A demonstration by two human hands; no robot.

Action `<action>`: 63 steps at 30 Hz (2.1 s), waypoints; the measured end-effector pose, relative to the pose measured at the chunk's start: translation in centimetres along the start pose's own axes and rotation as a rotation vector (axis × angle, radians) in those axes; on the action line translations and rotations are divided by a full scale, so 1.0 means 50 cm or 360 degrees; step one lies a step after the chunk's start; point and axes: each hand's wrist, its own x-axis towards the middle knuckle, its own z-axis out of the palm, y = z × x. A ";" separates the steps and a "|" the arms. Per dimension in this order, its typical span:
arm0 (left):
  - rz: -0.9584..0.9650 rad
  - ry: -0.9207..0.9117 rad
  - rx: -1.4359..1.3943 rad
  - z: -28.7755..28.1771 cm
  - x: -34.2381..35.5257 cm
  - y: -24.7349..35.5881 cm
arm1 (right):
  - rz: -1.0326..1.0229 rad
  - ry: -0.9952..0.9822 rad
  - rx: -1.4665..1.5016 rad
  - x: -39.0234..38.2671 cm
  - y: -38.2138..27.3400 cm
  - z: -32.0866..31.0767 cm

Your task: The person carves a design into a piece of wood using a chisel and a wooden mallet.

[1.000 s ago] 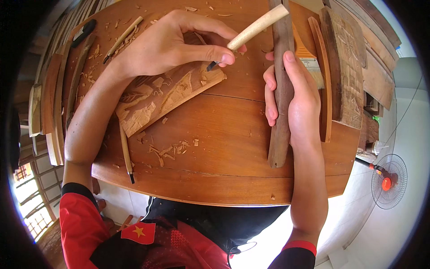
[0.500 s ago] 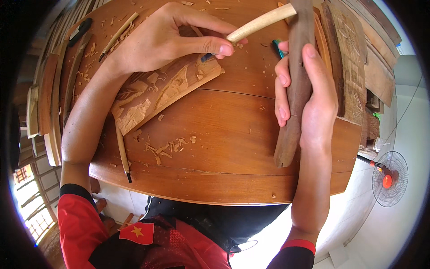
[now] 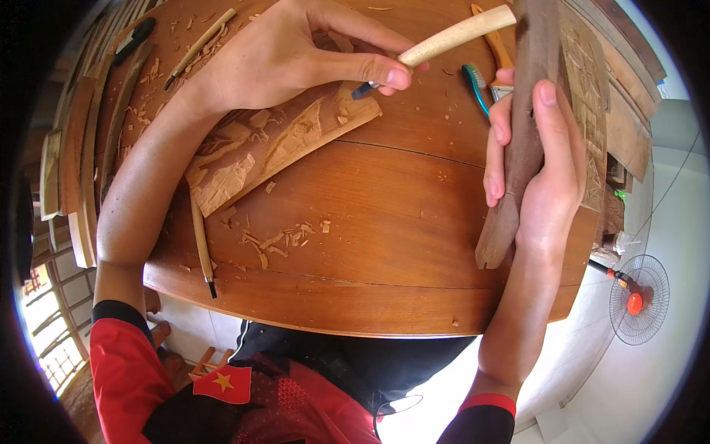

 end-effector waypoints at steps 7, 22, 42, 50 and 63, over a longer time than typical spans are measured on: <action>0.0027 0.0065 0.0095 0.009 -0.007 0.005 | -0.0009 -0.0043 -0.0022 -0.003 0.000 -0.004; 0.0066 0.0073 0.0160 0.010 -0.008 0.015 | -0.0003 0.0036 0.0013 -0.006 -0.015 -0.014; -0.0301 -0.0084 0.0098 0.004 -0.001 0.028 | 0.0274 0.0043 -0.0360 -0.007 -0.021 -0.009; -0.0359 -0.0089 0.0139 -0.007 -0.006 0.037 | 0.0288 0.0126 -0.0297 -0.007 -0.013 -0.003; -0.0275 -0.0094 0.0290 0.001 -0.005 0.022 | 0.0404 0.0024 -0.0366 -0.013 -0.017 0.004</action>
